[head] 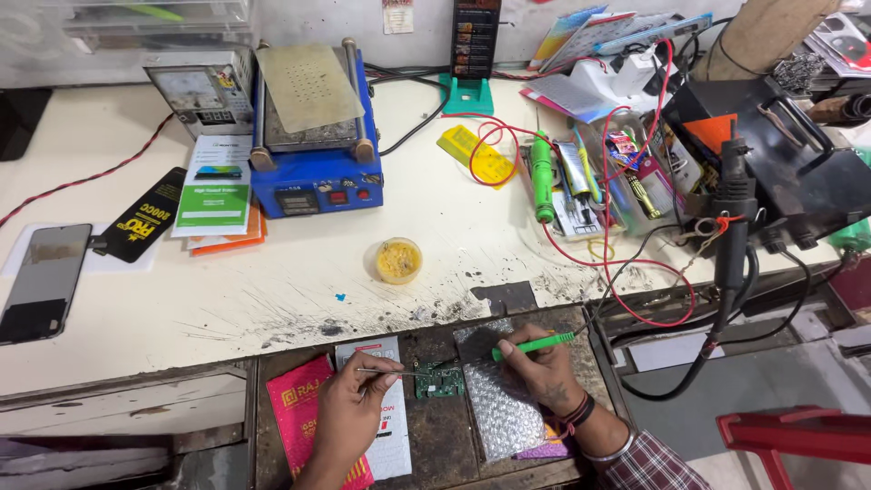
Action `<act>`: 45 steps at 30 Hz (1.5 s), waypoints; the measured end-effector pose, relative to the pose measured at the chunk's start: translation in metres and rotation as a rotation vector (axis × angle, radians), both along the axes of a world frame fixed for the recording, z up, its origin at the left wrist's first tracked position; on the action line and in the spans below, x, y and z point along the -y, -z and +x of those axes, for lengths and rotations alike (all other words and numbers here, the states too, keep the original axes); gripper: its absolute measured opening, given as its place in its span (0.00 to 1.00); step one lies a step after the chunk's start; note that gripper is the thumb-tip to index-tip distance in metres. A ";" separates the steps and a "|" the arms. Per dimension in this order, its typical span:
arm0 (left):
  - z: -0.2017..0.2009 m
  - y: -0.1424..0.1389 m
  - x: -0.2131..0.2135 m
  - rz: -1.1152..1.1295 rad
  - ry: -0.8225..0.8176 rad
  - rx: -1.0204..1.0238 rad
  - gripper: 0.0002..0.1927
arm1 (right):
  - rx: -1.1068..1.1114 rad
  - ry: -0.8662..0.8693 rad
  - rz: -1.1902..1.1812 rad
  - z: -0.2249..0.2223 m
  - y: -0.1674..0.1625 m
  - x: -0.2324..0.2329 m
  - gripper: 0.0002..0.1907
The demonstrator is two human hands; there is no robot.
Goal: The person solders components on a green phone motherboard placed on a repair bench. They hold the board with tweezers in one hand and a green soldering iron in the other, repeatedly touching the iron to the board, dipping the tool into a flux jar, and repositioning the board on bubble wrap while working.
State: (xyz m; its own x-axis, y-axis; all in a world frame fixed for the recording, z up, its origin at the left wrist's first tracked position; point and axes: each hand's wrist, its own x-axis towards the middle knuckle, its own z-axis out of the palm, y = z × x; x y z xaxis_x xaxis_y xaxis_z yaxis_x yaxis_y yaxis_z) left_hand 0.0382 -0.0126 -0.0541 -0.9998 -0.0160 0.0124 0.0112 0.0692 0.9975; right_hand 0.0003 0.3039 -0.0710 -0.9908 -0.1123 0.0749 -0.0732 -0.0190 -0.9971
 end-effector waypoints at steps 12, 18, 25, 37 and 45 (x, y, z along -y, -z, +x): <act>0.006 0.001 0.004 -0.082 0.004 0.011 0.04 | -0.056 0.033 0.107 0.002 0.011 -0.002 0.06; 0.001 0.001 0.005 -0.044 0.012 -0.032 0.04 | -0.144 -0.017 0.135 -0.003 0.011 -0.004 0.05; -0.005 -0.001 0.006 -0.028 0.022 -0.083 0.06 | -0.142 -0.028 0.067 -0.004 0.003 0.002 0.06; -0.008 0.008 0.000 -0.032 0.019 -0.008 0.05 | -0.160 -0.006 0.218 -0.011 0.009 -0.009 0.04; -0.017 0.001 0.008 0.001 0.023 -0.035 0.05 | -0.058 0.007 0.133 -0.020 0.012 -0.003 0.04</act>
